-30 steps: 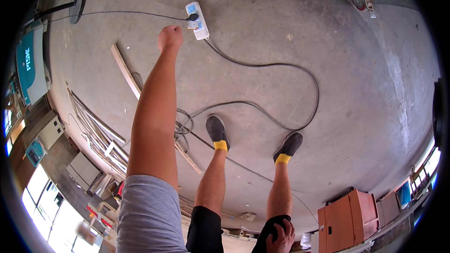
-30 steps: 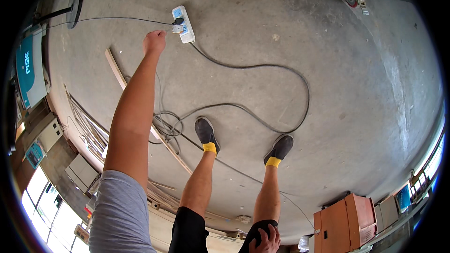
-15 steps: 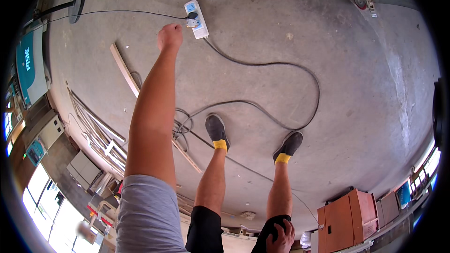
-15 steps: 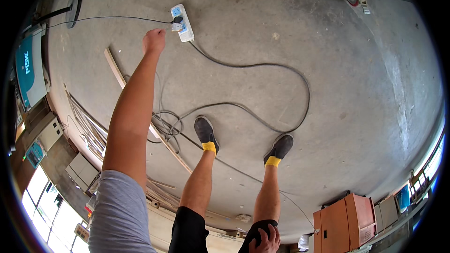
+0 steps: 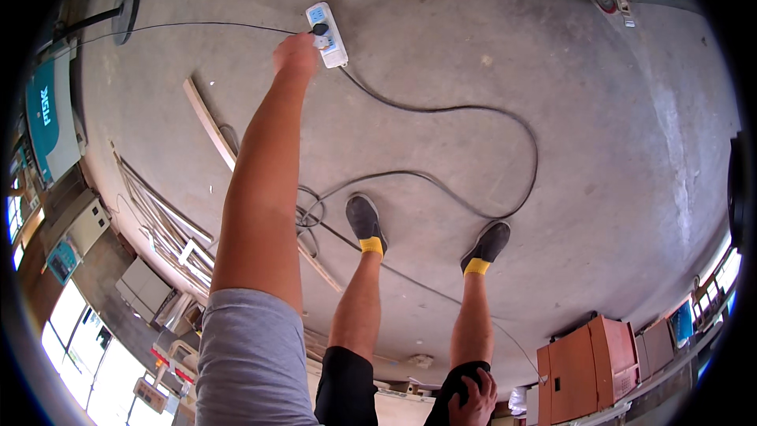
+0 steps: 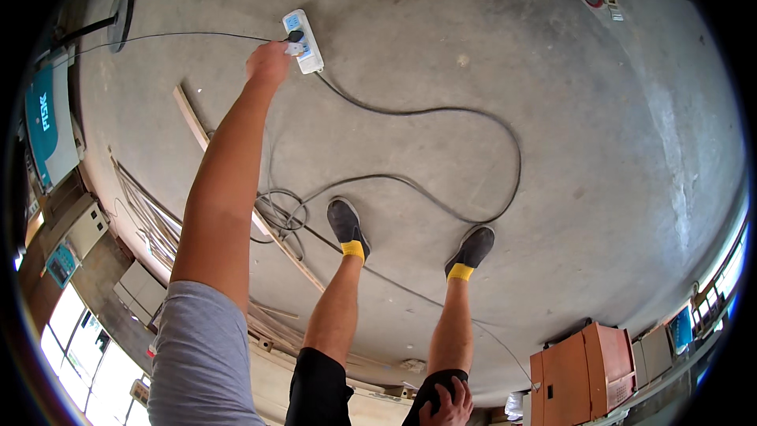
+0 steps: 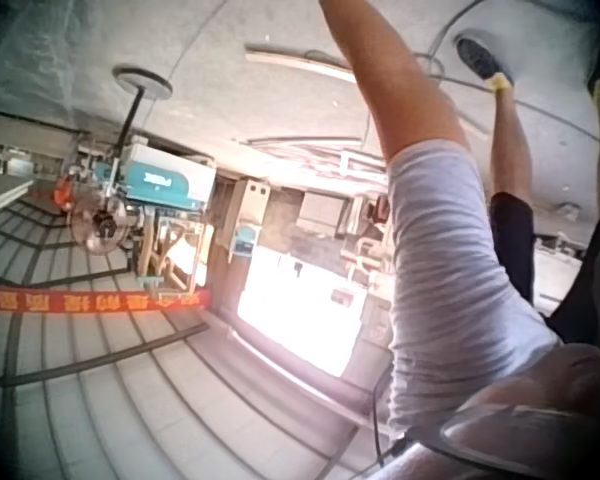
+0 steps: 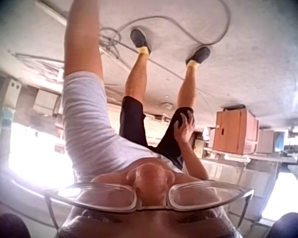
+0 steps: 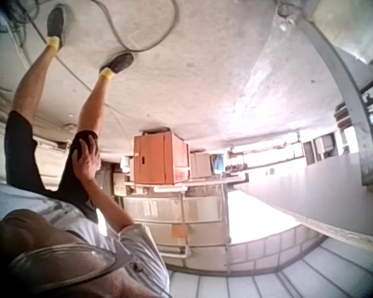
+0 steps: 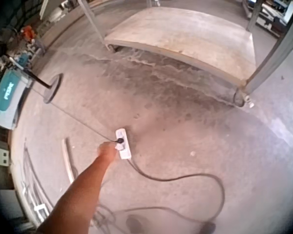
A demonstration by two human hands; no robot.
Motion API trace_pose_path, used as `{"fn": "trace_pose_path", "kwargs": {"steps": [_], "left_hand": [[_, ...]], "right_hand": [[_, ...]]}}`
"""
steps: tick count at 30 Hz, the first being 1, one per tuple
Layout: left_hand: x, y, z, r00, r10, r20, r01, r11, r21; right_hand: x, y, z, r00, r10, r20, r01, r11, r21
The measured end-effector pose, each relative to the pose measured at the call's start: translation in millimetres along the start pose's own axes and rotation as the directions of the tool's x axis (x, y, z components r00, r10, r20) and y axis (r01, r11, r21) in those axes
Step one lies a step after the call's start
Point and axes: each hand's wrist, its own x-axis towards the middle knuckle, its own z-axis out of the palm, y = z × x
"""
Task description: The person positions white wooden panels on a stand, retrieves a cloth from the floor, and wipes the surfaces of the panels by hand.
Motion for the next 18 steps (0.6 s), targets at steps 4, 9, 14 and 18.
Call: {"fn": "trace_pose_path", "kwargs": {"steps": [4,9,14,18], "left_hand": [[-2,0,7,1.0,0.017,0.003,-0.016,0.985,-0.17],[10,12,1,0.999,-0.008,-0.053,-0.002,0.981,-0.194],[11,20,13,1.0,-0.008,-0.016,0.004,0.98,-0.2],[17,21,20,0.999,0.039,0.032,-0.028,0.96,-0.278]], "right_hand": [[6,-5,-2,1.0,0.02,-0.003,-0.021,0.999,-0.032],[7,-11,-8,0.999,0.026,0.045,-0.025,0.999,-0.032],[18,-21,-9,1.0,-0.014,0.017,0.015,0.999,-0.031],[21,-18,-10,1.0,-0.011,-0.004,0.01,0.997,-0.077]]}}
